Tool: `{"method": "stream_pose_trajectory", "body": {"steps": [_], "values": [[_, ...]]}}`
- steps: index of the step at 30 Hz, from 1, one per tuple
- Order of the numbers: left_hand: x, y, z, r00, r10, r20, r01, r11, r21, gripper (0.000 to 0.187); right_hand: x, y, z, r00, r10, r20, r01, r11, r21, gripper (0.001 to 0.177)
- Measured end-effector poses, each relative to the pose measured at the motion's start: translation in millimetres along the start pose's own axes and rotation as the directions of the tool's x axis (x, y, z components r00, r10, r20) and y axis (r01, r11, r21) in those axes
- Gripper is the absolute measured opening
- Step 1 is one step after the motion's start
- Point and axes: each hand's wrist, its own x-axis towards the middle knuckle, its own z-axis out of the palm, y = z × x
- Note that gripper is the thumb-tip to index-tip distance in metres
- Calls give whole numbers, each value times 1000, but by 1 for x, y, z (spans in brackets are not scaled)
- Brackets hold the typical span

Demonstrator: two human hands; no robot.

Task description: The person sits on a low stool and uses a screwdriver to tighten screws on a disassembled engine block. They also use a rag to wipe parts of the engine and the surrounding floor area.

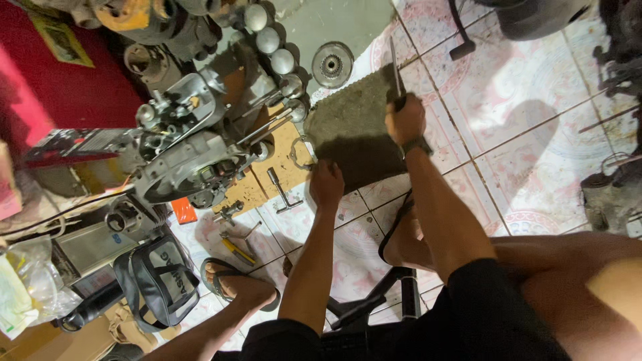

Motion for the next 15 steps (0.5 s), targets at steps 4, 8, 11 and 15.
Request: {"method": "stream_pose_trajectory", "body": {"steps": [4, 8, 11, 15], "values": [[-30, -8, -30, 997, 34, -71, -45, 986, -160, 19, -45, -26, -13, 998, -54, 8, 51, 963, 263, 21], [-45, -25, -93, 988, 24, -155, -63, 966, -250, 22, -84, -54, -2, 996, 36, 86, -77, 836, 544, 22], [-38, -60, -119, 987, 7, -164, -59, 946, -318, 26, -123, -83, 3, 977, 93, 193, -204, 685, 700, 27], [-34, -74, -192, 841, 45, -538, -217, 941, -259, 24, -177, -106, 26, 952, 154, 265, -301, 627, 718, 29]]}}
